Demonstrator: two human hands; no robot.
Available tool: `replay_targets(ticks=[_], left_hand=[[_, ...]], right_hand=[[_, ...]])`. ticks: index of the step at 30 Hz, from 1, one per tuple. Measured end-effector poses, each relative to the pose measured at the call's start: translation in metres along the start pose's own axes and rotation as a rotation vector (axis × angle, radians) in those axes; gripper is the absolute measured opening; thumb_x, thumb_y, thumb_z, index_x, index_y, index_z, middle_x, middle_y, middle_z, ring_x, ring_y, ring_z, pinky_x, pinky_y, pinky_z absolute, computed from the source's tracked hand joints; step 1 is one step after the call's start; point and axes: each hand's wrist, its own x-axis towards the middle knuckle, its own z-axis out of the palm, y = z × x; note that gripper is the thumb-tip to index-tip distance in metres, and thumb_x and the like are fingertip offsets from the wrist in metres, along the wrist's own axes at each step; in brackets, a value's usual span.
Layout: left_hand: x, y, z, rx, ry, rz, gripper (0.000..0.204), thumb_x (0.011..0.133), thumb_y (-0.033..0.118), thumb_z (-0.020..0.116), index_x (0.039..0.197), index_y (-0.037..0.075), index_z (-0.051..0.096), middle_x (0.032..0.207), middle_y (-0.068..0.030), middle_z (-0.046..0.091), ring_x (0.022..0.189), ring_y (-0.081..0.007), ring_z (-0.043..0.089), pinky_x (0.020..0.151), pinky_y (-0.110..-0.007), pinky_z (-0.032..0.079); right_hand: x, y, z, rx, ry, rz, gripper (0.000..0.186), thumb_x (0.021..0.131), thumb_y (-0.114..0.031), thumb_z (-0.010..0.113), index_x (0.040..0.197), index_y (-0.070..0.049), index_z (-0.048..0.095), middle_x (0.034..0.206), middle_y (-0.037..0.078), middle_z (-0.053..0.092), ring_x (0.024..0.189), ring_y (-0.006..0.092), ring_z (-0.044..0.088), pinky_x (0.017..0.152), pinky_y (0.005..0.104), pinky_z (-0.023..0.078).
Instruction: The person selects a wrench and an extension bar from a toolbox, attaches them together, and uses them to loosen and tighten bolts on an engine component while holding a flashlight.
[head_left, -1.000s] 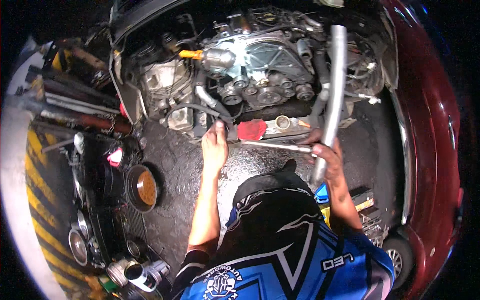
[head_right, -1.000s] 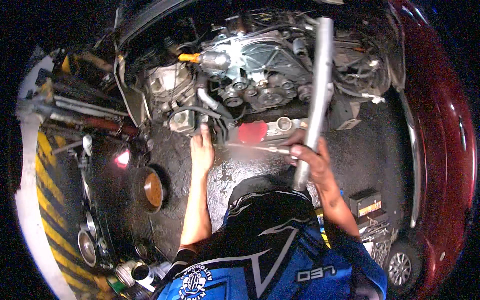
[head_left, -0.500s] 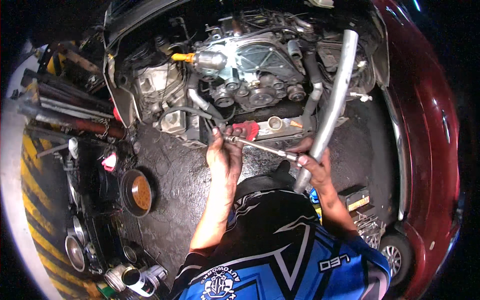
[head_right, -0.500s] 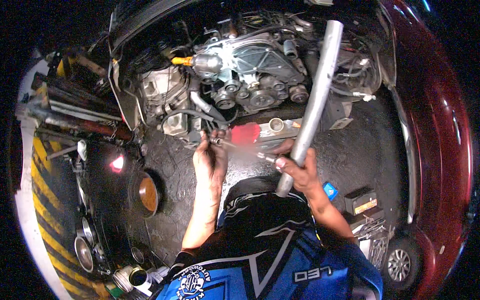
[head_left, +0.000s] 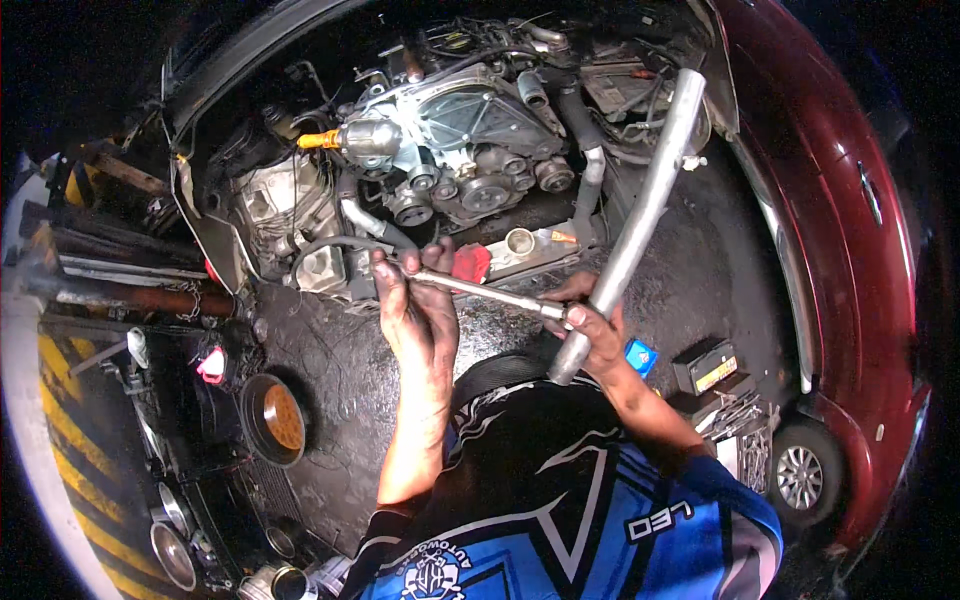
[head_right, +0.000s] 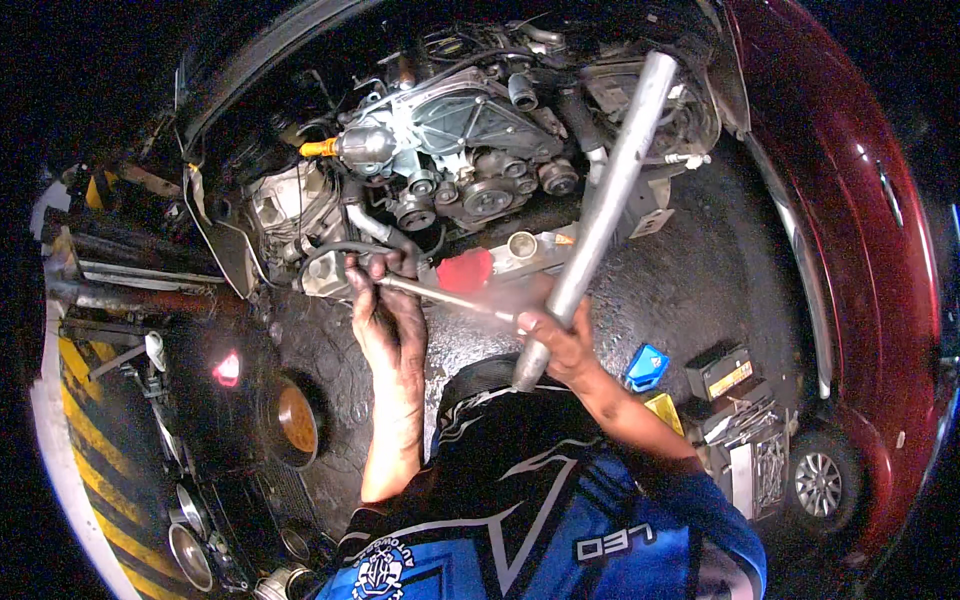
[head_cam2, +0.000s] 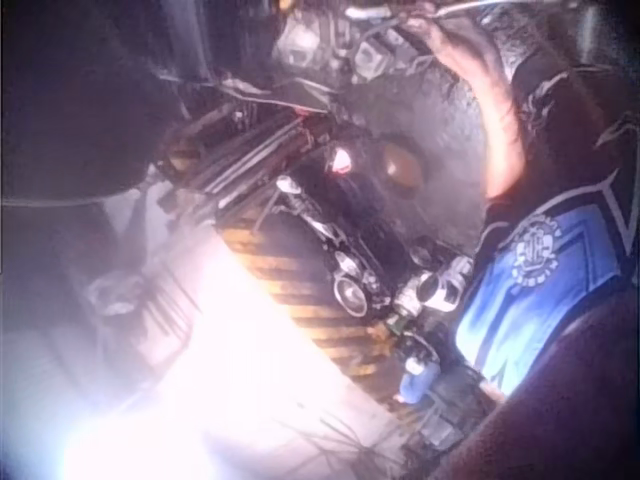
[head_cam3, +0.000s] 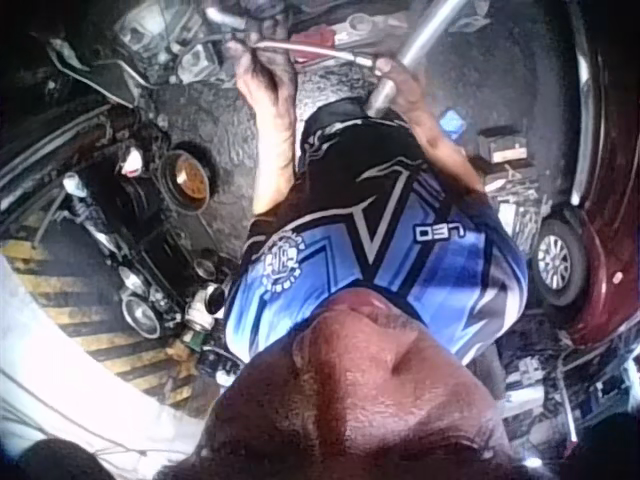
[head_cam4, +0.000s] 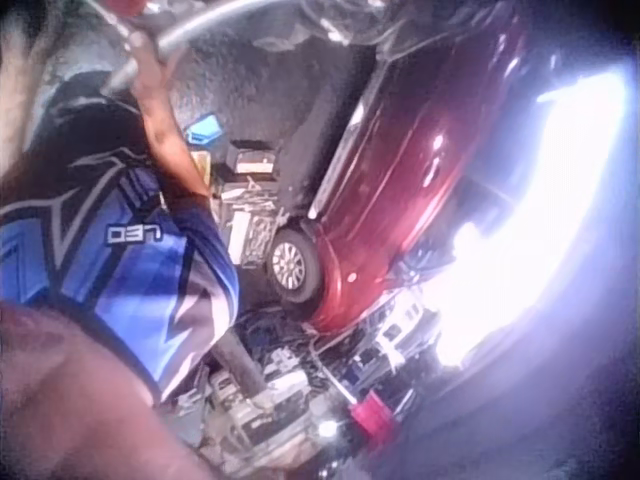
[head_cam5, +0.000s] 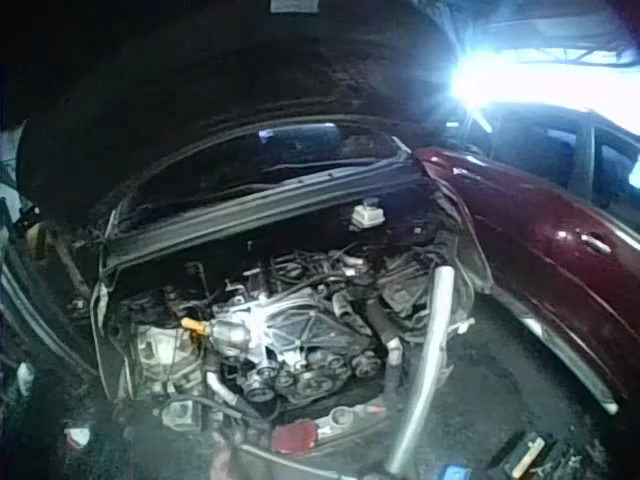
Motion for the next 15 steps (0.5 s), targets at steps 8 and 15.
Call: replay_targets(ticks=[8, 15], left_hand=[[0.004, 0.004, 0.035, 0.214, -0.115, -0.089, 0.066, 0.095, 0.043, 0.053, 0.151, 0.025, 0.022, 0.131, -0.0178, 0.051, 0.13, -0.0393, 0.043, 0.111, -0.057, 0.03], [-0.061, -0.022, 0.051, 1.579, -0.319, 0.219, 0.054, 0.099, 0.038, 0.048, 0.138, 0.0, 0.042, 0.134, -0.0212, 0.046, 0.119, -0.0306, 0.049, 0.102, -0.046, 0.039]], right_hand=[[0.01, -0.011, 0.002, 0.055, -0.064, -0.023, 0.04, 0.079, -0.028, 0.065, 0.099, 0.006, 0.059, 0.075, 0.015, 0.06, 0.057, 0.0163, 0.053, 0.053, 0.0282, 0.041], [0.012, -0.023, -0.008, 0.13, 0.006, -0.085, 0.037, 0.081, -0.026, 0.063, 0.103, 0.004, 0.06, 0.071, 0.012, 0.059, 0.058, 0.0178, 0.055, 0.055, 0.0291, 0.044]])
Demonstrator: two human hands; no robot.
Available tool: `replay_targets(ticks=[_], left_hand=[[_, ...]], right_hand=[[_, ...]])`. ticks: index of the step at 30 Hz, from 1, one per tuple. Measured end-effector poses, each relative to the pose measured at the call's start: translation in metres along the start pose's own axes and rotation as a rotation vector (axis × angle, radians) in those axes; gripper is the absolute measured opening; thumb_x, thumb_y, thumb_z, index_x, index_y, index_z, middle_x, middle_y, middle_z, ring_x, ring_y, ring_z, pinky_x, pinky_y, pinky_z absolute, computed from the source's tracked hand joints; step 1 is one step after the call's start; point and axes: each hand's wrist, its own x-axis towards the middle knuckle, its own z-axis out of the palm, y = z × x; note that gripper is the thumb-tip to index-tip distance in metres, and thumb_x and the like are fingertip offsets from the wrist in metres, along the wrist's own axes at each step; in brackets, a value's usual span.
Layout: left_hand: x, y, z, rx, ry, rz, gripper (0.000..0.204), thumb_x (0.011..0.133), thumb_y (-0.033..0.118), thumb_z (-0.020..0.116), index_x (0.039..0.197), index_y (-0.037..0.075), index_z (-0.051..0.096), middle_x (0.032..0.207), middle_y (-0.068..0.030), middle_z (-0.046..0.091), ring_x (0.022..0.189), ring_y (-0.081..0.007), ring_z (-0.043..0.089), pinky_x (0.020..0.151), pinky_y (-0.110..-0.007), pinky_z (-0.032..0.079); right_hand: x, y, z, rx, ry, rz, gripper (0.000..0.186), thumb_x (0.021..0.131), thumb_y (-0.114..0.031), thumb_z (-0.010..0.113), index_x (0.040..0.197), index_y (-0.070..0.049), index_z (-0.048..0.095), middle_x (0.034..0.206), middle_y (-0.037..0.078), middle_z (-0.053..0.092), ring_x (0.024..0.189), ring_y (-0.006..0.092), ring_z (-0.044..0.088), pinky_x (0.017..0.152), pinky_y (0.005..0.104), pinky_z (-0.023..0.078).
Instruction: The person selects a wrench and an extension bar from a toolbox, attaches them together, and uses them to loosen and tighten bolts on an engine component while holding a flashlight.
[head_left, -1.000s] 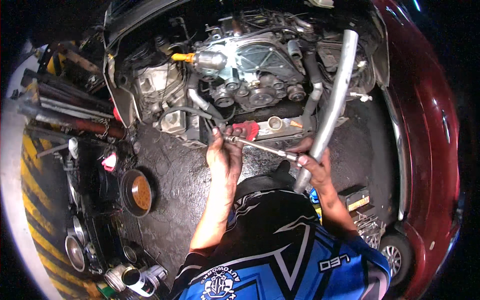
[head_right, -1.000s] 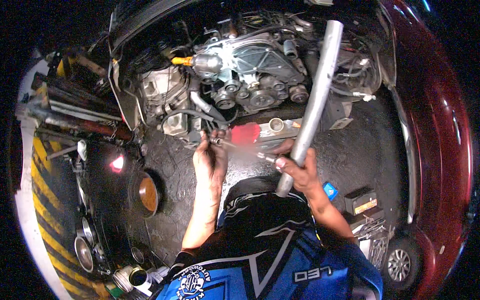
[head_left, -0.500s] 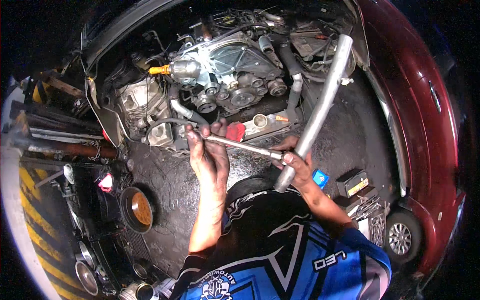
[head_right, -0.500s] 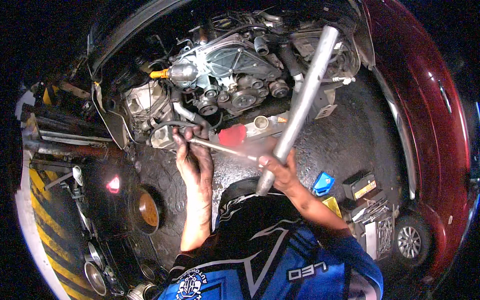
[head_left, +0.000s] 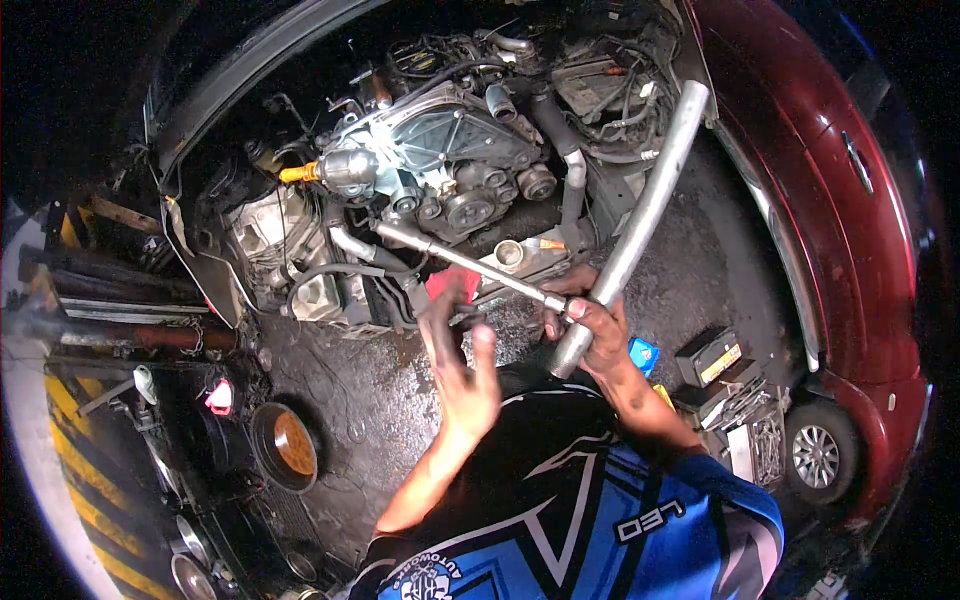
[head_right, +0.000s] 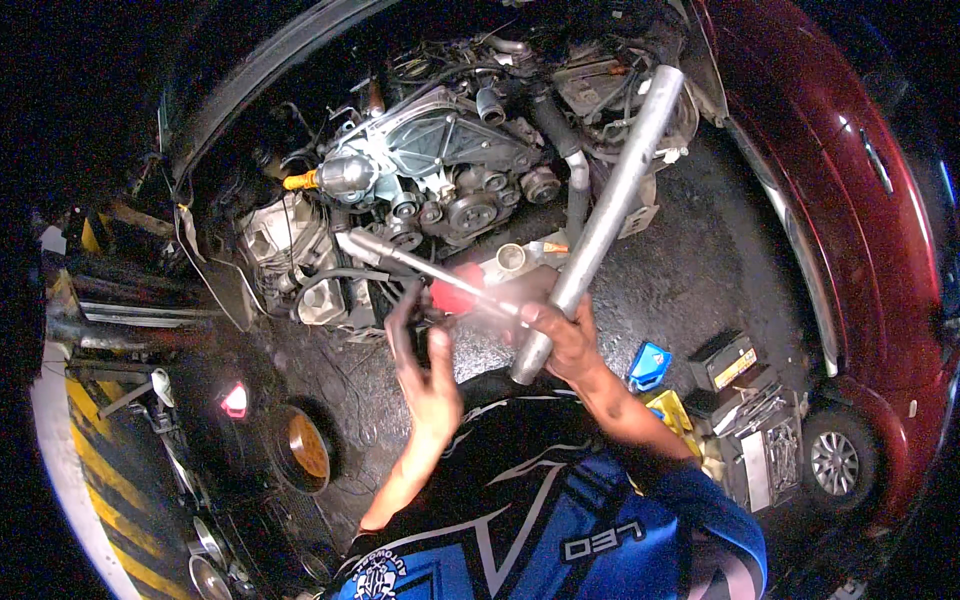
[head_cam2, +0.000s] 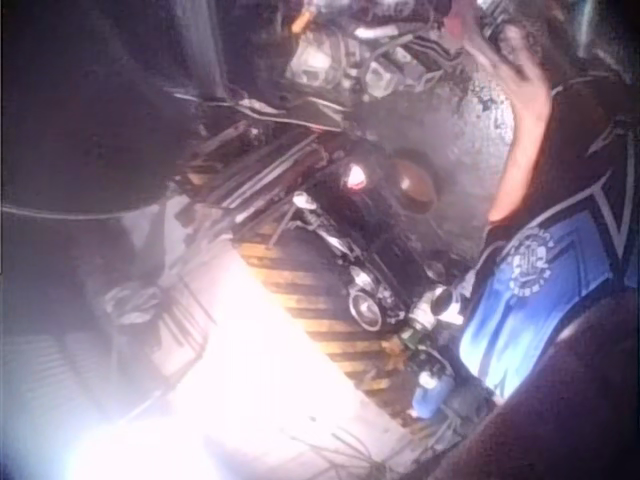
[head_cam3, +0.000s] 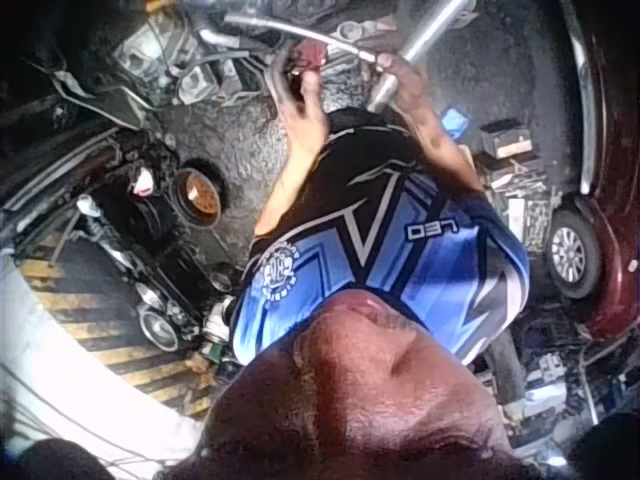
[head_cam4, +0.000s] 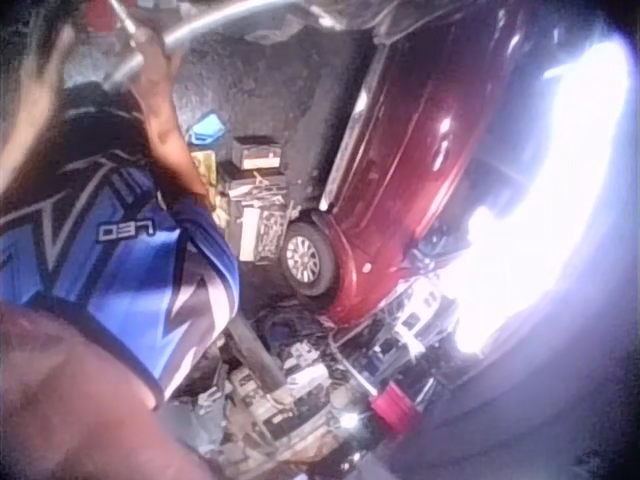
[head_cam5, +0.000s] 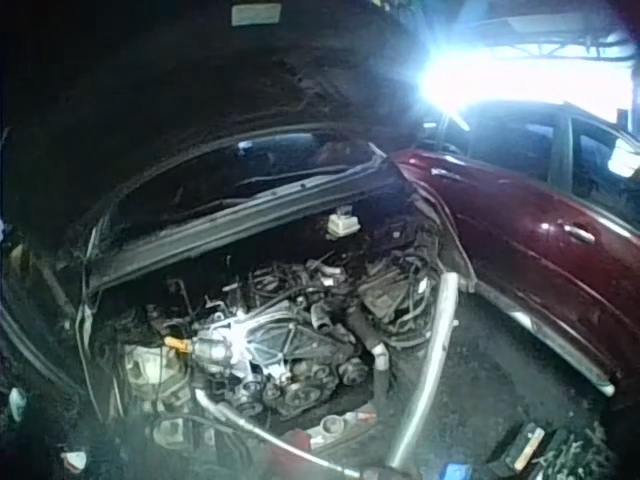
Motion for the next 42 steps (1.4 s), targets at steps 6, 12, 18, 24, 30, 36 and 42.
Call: replay_targets(ticks=[6, 12, 18, 24, 30, 36, 42], left_hand=[[0.037, 0.046, 0.006, 0.065, -0.428, 0.377, 0.056, 0.086, 0.028, 0.068, 0.131, 0.0, 0.051, 0.115, -0.0202, 0.055, 0.109, -0.0365, 0.052, 0.096, -0.044, 0.042], [0.042, 0.039, 0.066, 0.182, -0.376, 0.341, 0.057, 0.084, 0.037, 0.07, 0.119, -0.006, 0.057, 0.102, -0.0231, 0.059, 0.096, -0.0378, 0.053, 0.082, -0.046, 0.044], [0.045, 0.045, 0.072, -0.15, -0.414, 0.112, 0.054, 0.089, 0.036, 0.064, 0.123, -0.006, 0.053, 0.106, -0.0266, 0.062, 0.104, -0.0415, 0.057, 0.092, -0.047, 0.044], [0.082, 0.051, 0.01, -0.217, -0.328, -0.071, 0.042, 0.091, 0.03, 0.064, 0.116, -0.003, 0.057, 0.098, -0.0215, 0.065, 0.09, -0.0304, 0.065, 0.08, -0.039, 0.05], [0.047, -0.042, -0.073, 0.288, -0.245, -0.074, 0.038, 0.083, 0.035, 0.073, 0.092, -0.001, 0.066, 0.072, -0.0177, 0.064, 0.066, -0.0276, 0.065, 0.064, -0.038, 0.049], [-0.023, -0.112, -0.12, 0.602, -0.367, -0.343, 0.039, 0.08, 0.038, 0.074, 0.084, 0.001, 0.066, 0.072, -0.0193, 0.065, 0.068, -0.0363, 0.066, 0.065, -0.043, 0.05], [-0.039, -0.112, -0.122, 0.498, -0.41, -0.335, 0.037, 0.079, 0.037, 0.076, 0.096, 0.005, 0.069, 0.083, -0.0164, 0.069, 0.078, -0.0336, 0.068, 0.071, -0.039, 0.053]], right_hand=[[-0.005, 0.025, -0.026, -0.296, 0.137, -0.028, 0.028, 0.08, -0.023, 0.069, 0.098, -0.003, 0.061, 0.078, 0.0, 0.059, 0.069, 0.0084, 0.056, 0.06, 0.0251, 0.045], [-0.022, 0.051, -0.063, -0.73, 0.108, -0.172, 0.048, 0.084, -0.037, 0.069, 0.115, -0.002, 0.055, 0.095, 0.002, 0.061, 0.086, 0.0097, 0.057, 0.074, 0.0269, 0.047], [-0.022, 0.044, -0.06, -0.427, 0.055, -0.127, 0.052, 0.084, -0.037, 0.071, 0.117, -0.001, 0.053, 0.104, 0.005, 0.061, 0.095, 0.0127, 0.056, 0.081, 0.0299, 0.046], [-0.012, 0.025, -0.053, -0.556, 0.223, -0.146, 0.04, 0.082, -0.028, 0.075, 0.109, -0.005, 0.057, 0.101, 0.003, 0.062, 0.083, 0.0083, 0.052, 0.071, 0.0232, 0.043], [0.006, -0.011, -0.106, -0.122, 0.593, -0.349, 0.012, 0.091, -0.018, 0.06, 0.097, -0.007, 0.058, 0.07, -0.005, 0.046, 0.063, 0.0054, 0.041, 0.059, 0.023, 0.036], [0.029, -0.057, -0.116, 0.283, 0.507, -0.451, 0.021, 0.095, -0.02, 0.053, 0.105, -0.002, 0.056, 0.067, -0.003, 0.038, 0.059, 0.0084, 0.035, 0.06, 0.0257, 0.031], [0.057, -0.049, -0.105, 0.436, 0.392, -0.4, 0.017, 0.094, -0.016, 0.053, 0.101, 0.0, 0.055, 0.067, -0.003, 0.038, 0.059, 0.0099, 0.034, 0.06, 0.0264, 0.032]])
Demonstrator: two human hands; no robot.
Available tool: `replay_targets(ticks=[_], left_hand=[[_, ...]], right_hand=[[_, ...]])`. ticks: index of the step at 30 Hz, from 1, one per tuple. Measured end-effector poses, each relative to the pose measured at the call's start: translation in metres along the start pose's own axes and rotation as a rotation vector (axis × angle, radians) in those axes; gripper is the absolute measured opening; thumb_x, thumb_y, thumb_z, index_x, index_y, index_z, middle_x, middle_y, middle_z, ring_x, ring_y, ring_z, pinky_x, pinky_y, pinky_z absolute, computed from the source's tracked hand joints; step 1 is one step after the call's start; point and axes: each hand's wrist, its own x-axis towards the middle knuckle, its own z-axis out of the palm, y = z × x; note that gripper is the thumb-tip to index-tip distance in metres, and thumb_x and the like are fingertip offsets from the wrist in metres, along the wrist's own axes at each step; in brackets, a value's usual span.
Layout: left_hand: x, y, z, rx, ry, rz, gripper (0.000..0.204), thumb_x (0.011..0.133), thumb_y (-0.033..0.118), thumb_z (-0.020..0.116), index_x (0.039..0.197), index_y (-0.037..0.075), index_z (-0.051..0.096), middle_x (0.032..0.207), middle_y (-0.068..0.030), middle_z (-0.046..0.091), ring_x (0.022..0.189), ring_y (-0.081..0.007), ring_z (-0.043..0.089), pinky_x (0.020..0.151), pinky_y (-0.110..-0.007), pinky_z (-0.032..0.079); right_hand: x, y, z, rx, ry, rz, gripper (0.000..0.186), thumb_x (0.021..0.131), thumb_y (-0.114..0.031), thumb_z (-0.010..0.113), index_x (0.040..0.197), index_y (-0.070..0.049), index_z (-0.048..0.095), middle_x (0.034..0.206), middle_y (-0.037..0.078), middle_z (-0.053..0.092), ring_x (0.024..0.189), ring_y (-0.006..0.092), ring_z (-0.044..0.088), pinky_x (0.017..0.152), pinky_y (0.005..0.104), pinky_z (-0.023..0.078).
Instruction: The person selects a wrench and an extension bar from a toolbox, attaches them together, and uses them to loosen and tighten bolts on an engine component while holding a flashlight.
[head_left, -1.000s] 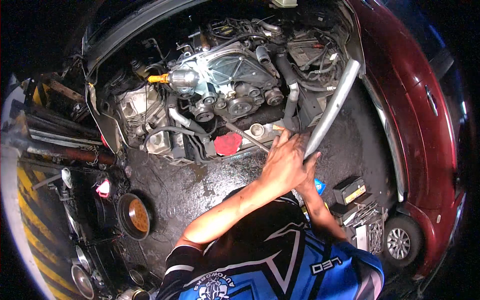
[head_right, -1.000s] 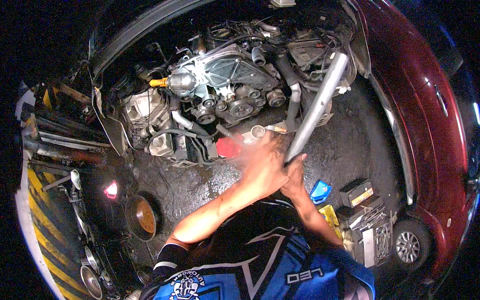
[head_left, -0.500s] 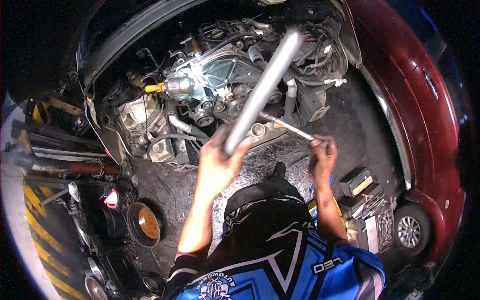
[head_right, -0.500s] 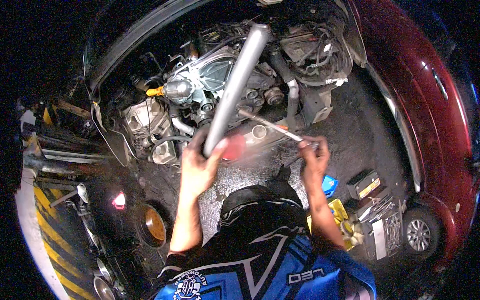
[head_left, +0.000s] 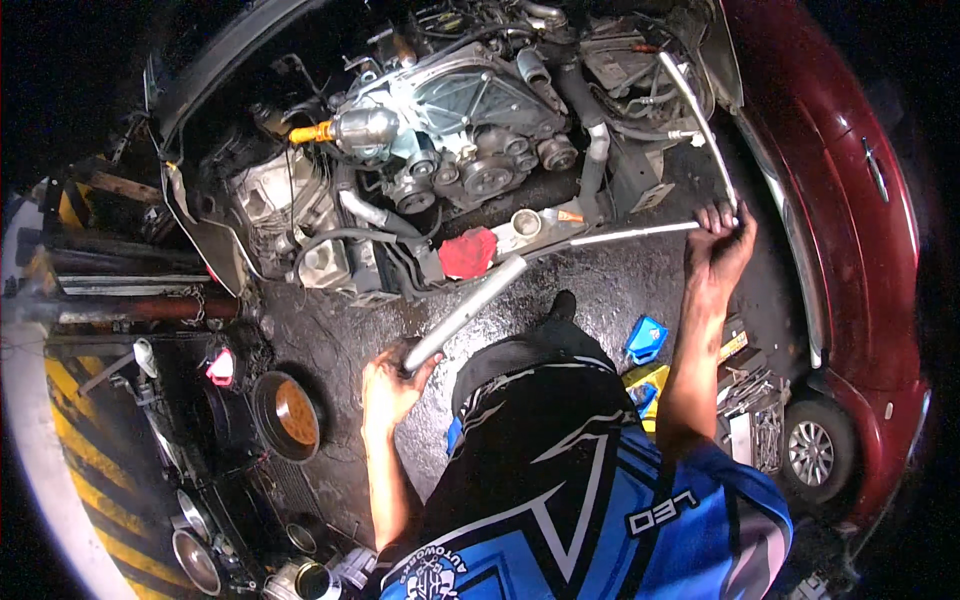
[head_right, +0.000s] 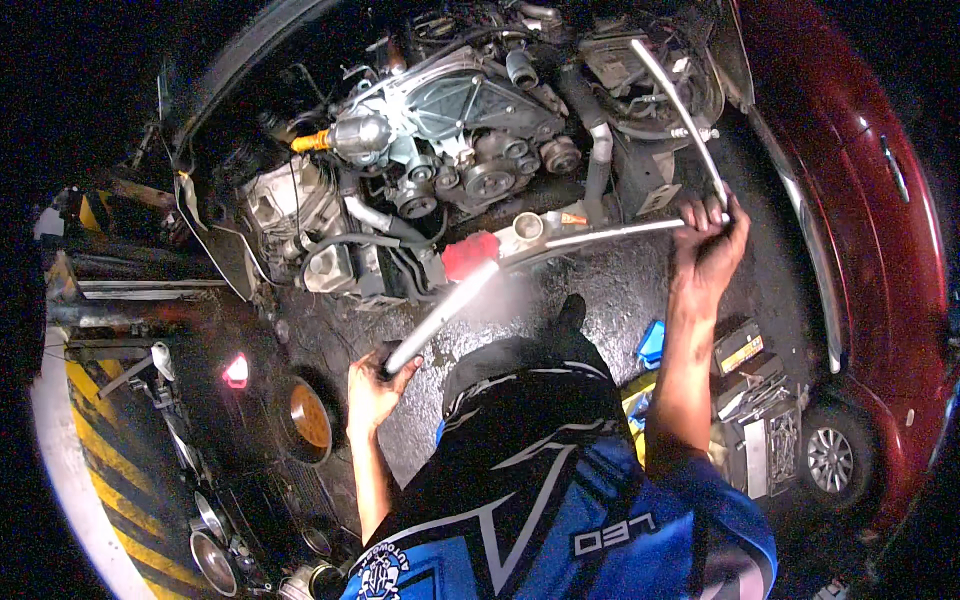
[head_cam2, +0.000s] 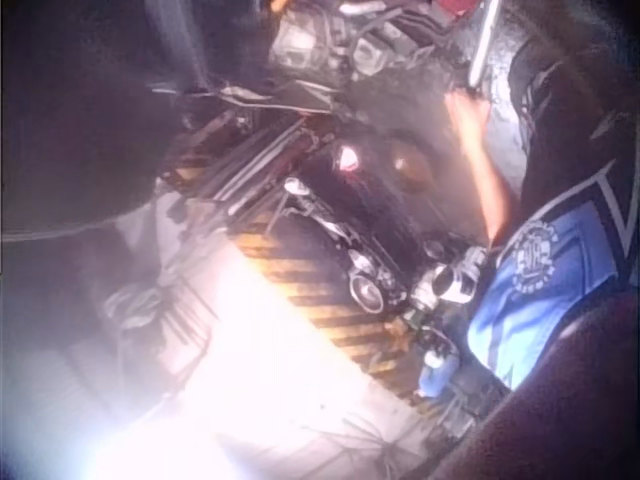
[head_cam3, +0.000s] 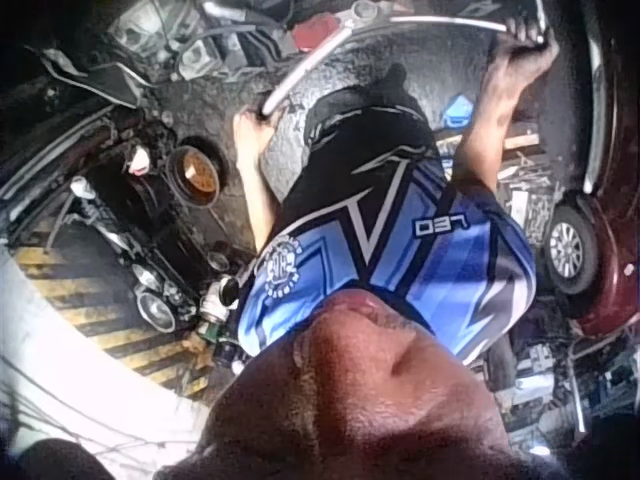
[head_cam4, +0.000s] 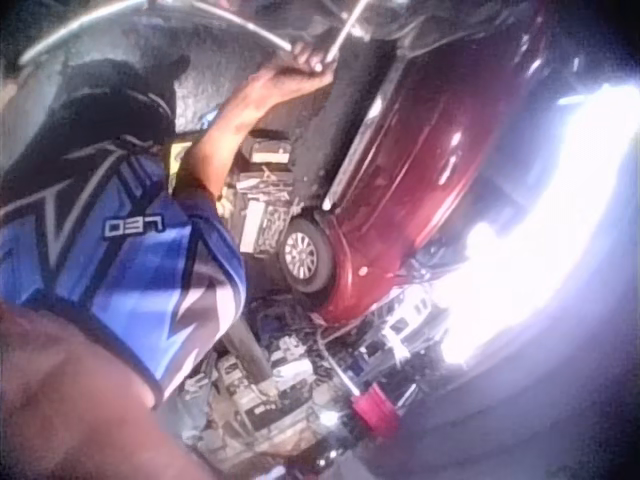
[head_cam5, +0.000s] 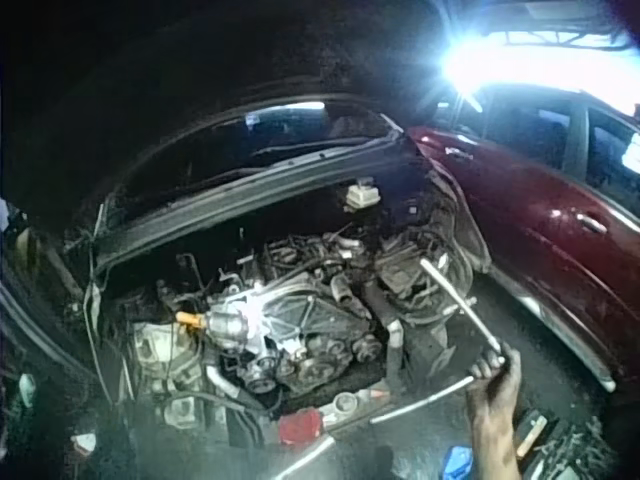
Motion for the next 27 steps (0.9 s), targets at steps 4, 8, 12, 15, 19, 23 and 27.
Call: replay_targets(ticks=[4, 8, 12, 15, 19, 23, 27], left_hand=[[-0.005, -0.006, 0.0, -0.05, 0.055, 0.023, 0.033, 0.078, 0.033, 0.078, 0.093, 0.005, 0.069, 0.079, -0.015, 0.068, 0.072, -0.0315, 0.068, 0.067, -0.039, 0.052], [-0.01, -0.011, 0.001, -0.066, 0.064, 0.028, 0.033, 0.078, 0.032, 0.078, 0.089, 0.003, 0.068, 0.071, -0.0143, 0.064, 0.062, -0.0281, 0.062, 0.059, -0.038, 0.047], [-0.007, -0.004, -0.003, -0.084, 0.085, 0.074, 0.033, 0.077, 0.031, 0.079, 0.085, 0.001, 0.068, 0.065, -0.0145, 0.06, 0.055, -0.0255, 0.058, 0.054, -0.037, 0.045], [-0.008, -0.016, -0.004, -0.068, 0.071, 0.076, 0.032, 0.077, 0.03, 0.079, 0.085, 0.001, 0.068, 0.069, -0.0155, 0.063, 0.06, -0.027, 0.061, 0.058, -0.037, 0.047], [-0.006, -0.03, -0.009, -0.021, -0.003, 0.082, 0.031, 0.077, 0.028, 0.079, 0.089, 0.002, 0.069, 0.076, -0.0142, 0.066, 0.067, -0.0288, 0.065, 0.064, -0.037, 0.05], [-0.004, -0.019, -0.01, 0.013, 0.057, 0.223, 0.031, 0.075, 0.028, 0.079, 0.09, 0.003, 0.069, 0.082, -0.0122, 0.069, 0.076, -0.0287, 0.069, 0.068, -0.036, 0.053], [-0.003, -0.027, -0.001, 0.257, 0.149, 0.298, 0.032, 0.076, 0.036, 0.077, 0.087, 0.007, 0.069, 0.081, -0.0081, 0.068, 0.074, -0.0269, 0.068, 0.062, -0.036, 0.051]], right_hand=[[-0.002, 0.025, 0.006, 0.097, -0.04, 0.119, 0.015, 0.093, -0.015, 0.053, 0.099, -0.001, 0.055, 0.065, -0.003, 0.037, 0.057, 0.0093, 0.035, 0.06, 0.0266, 0.034], [-0.009, 0.041, 0.011, 0.124, -0.048, 0.173, 0.014, 0.093, -0.016, 0.053, 0.098, -0.002, 0.055, 0.064, -0.004, 0.036, 0.057, 0.0086, 0.035, 0.06, 0.0265, 0.034], [-0.018, 0.054, 0.005, 0.131, -0.04, 0.212, 0.015, 0.094, -0.017, 0.051, 0.097, -0.003, 0.053, 0.064, -0.004, 0.036, 0.057, 0.0088, 0.036, 0.06, 0.026, 0.034], [-0.022, 0.059, -0.003, 0.156, -0.036, 0.231, 0.014, 0.094, -0.017, 0.051, 0.097, -0.003, 0.053, 0.064, -0.003, 0.036, 0.058, 0.0093, 0.036, 0.06, 0.0263, 0.034], [-0.032, 0.064, -0.018, 0.188, 0.019, 0.288, 0.012, 0.093, -0.017, 0.053, 0.09, -0.006, 0.05, 0.064, -0.003, 0.036, 0.057, 0.0102, 0.035, 0.059, 0.0265, 0.033], [-0.05, 0.08, -0.022, 0.151, 0.075, 0.37, 0.014, 0.092, -0.017, 0.054, 0.084, -0.008, 0.047, 0.067, -0.001, 0.041, 0.059, 0.0109, 0.038, 0.06, 0.0267, 0.035], [-0.084, 0.098, -0.009, 0.009, 0.202, 0.402, 0.012, 0.091, -0.015, 0.053, 0.092, -0.003, 0.054, 0.076, 0.003, 0.05, 0.068, 0.0137, 0.047, 0.069, 0.0305, 0.041]])
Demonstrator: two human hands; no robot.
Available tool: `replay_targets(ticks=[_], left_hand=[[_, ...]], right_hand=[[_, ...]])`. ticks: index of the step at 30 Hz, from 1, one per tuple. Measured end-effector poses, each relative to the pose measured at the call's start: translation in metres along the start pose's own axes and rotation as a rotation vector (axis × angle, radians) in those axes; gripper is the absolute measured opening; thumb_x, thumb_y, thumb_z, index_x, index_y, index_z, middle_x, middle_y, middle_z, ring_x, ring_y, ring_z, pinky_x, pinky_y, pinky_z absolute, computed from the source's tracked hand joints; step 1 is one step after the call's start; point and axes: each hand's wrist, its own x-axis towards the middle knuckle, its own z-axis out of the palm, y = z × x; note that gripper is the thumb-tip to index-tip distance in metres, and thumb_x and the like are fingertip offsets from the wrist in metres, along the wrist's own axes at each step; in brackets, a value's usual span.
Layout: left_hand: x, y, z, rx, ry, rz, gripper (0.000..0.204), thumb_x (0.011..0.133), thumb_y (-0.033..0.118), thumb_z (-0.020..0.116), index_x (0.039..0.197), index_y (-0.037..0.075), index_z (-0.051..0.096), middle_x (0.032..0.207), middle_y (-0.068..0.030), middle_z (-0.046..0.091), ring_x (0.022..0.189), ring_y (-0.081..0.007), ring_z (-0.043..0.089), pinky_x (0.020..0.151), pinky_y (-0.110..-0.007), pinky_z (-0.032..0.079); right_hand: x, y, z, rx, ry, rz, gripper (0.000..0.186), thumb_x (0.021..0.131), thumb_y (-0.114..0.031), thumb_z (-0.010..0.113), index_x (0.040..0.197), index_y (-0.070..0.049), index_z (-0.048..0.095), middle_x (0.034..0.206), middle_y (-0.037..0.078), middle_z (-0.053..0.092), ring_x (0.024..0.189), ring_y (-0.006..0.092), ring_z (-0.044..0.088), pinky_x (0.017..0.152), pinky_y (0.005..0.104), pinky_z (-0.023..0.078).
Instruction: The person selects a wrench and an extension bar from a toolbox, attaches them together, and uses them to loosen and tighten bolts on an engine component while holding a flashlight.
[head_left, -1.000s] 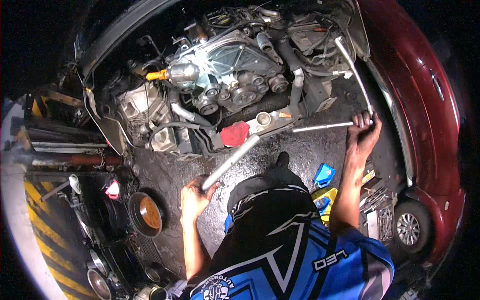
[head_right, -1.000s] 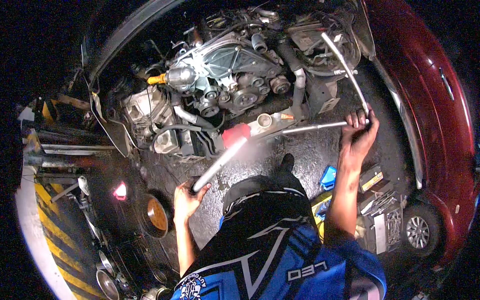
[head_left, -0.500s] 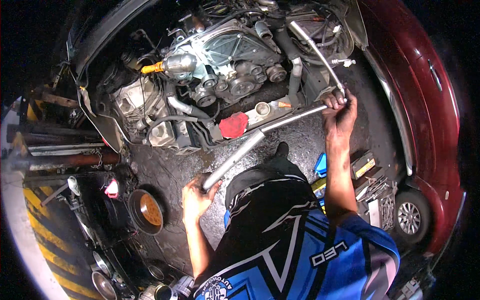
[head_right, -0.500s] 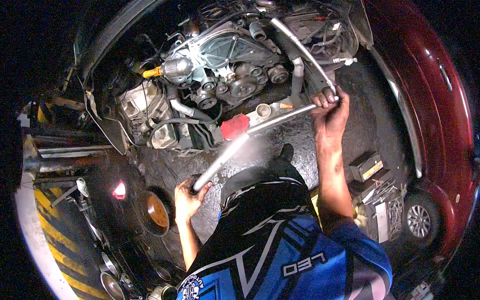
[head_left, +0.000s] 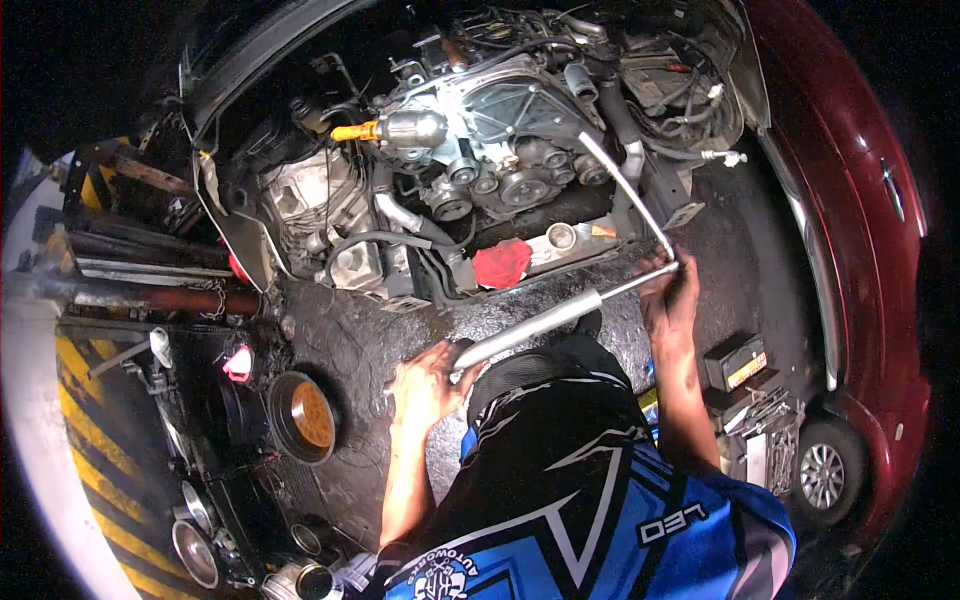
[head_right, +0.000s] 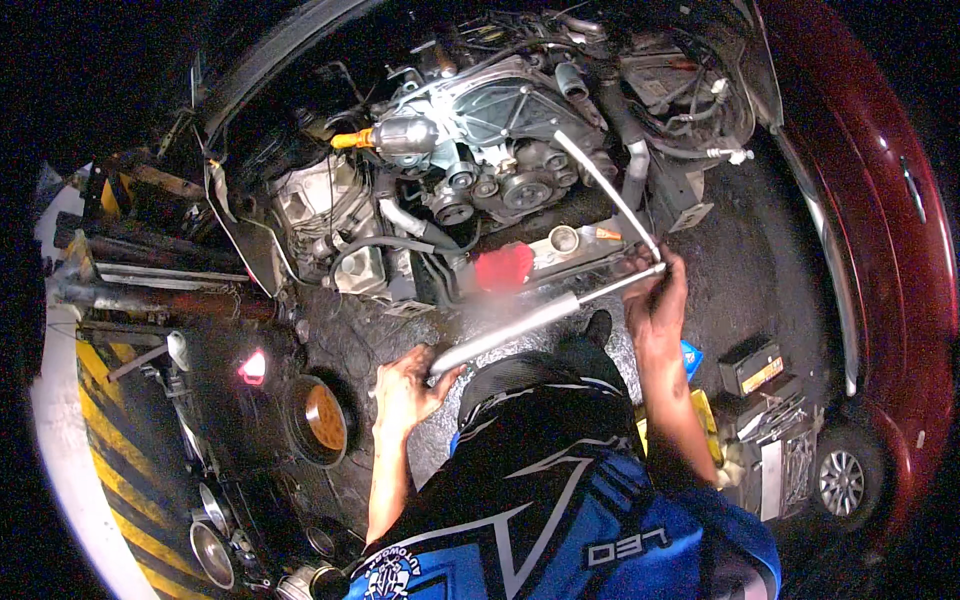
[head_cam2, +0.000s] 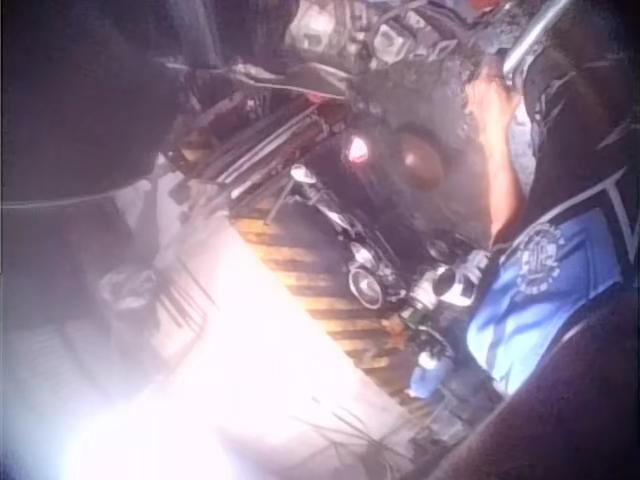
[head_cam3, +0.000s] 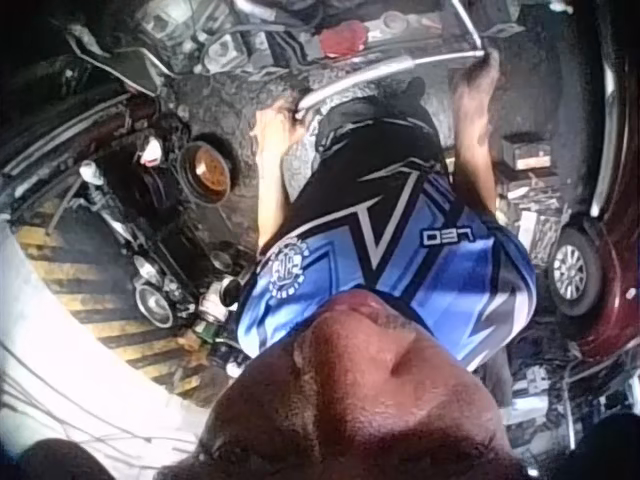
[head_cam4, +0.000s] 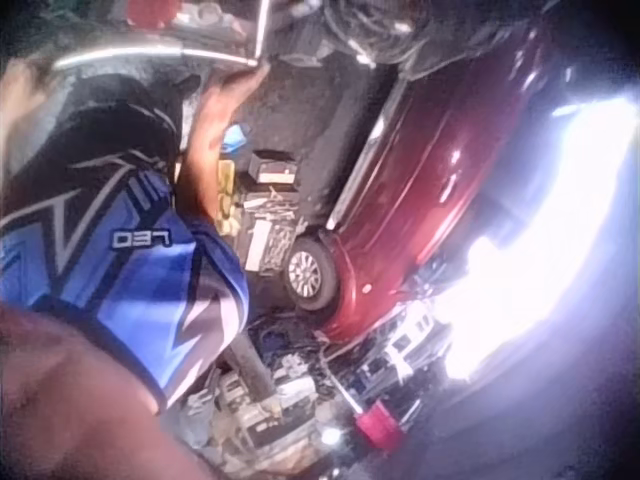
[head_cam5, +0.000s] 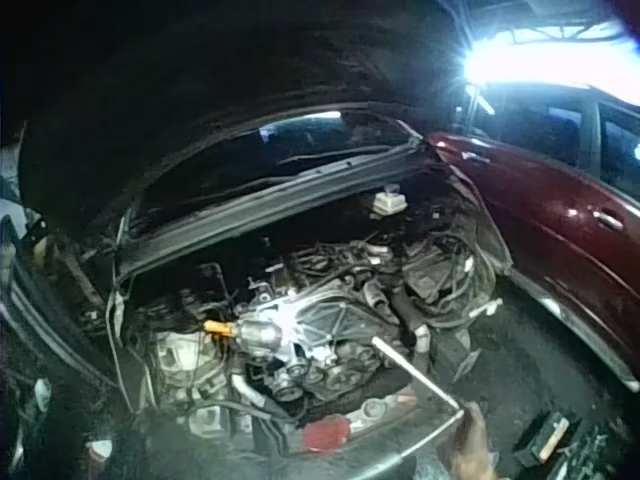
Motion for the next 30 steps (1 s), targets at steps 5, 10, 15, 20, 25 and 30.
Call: replay_targets(ticks=[5, 10, 15, 20, 25, 30], left_hand=[[0.006, 0.004, -0.011, 0.061, -0.02, 0.006, 0.038, 0.078, 0.04, 0.074, 0.1, 0.01, 0.072, 0.103, -0.0115, 0.071, 0.09, -0.0252, 0.07, 0.073, -0.037, 0.053], [0.016, -0.003, -0.011, 0.039, 0.014, 0.064, 0.033, 0.075, 0.034, 0.076, 0.095, 0.009, 0.071, 0.09, -0.0093, 0.069, 0.081, -0.026, 0.068, 0.068, -0.038, 0.053], [0.058, 0.018, -0.01, 0.14, -0.06, 0.157, 0.034, 0.076, 0.036, 0.076, 0.098, 0.009, 0.071, 0.08, -0.0077, 0.065, 0.075, -0.0253, 0.066, 0.066, -0.038, 0.053], [0.121, 0.045, 0.0, 0.209, -0.251, 0.14, 0.045, 0.079, 0.031, 0.073, 0.113, 0.003, 0.064, 0.1, -0.0139, 0.065, 0.085, -0.0309, 0.066, 0.072, -0.041, 0.053], [0.19, 0.067, 0.022, 0.318, -0.363, 0.216, 0.039, 0.084, 0.019, 0.065, 0.119, 0.001, 0.061, 0.111, -0.0187, 0.063, 0.103, -0.0352, 0.062, 0.083, -0.045, 0.051], [0.267, 0.111, 0.033, 0.408, -0.609, -0.013, 0.04, 0.088, 0.034, 0.063, 0.122, 0.012, 0.062, 0.104, -0.0151, 0.067, 0.096, -0.0328, 0.066, 0.078, -0.045, 0.053]], right_hand=[[-0.01, 0.014, -0.043, -0.087, 0.03, 0.136, 0.022, 0.09, -0.012, 0.056, 0.106, 0.003, 0.057, 0.097, 0.014, 0.063, 0.092, 0.0248, 0.06, 0.092, 0.0458, 0.048], [-0.011, 0.018, -0.052, -0.131, -0.022, 0.192, 0.023, 0.087, -0.007, 0.056, 0.109, 0.002, 0.056, 0.1, 0.017, 0.063, 0.094, 0.0276, 0.061, 0.098, 0.0552, 0.046], [0.027, -0.006, -0.073, -0.325, 0.032, 0.292, 0.018, 0.092, -0.015, 0.06, 0.106, -0.003, 0.059, 0.091, 0.006, 0.061, 0.079, 0.018, 0.061, 0.083, 0.0496, 0.057], [0.093, -0.002, -0.112, -0.326, 0.078, 0.251, 0.018, 0.095, -0.018, 0.06, 0.107, -0.005, 0.061, 0.085, 0.0, 0.057, 0.07, 0.0106, 0.054, 0.059, 0.0274, 0.051], [0.181, -0.009, -0.125, -0.302, 0.173, 0.215, 0.019, 0.097, -0.017, 0.056, 0.108, -0.004, 0.064, 0.083, -0.001, 0.056, 0.066, 0.009, 0.051, 0.056, 0.0239, 0.045], [0.256, -0.015, -0.138, -0.29, 0.151, 0.326, 0.029, 0.101, -0.024, 0.05, 0.119, -0.004, 0.061, 0.07, -0.006, 0.042, 0.063, 0.0072, 0.042, 0.06, 0.0221, 0.037]])
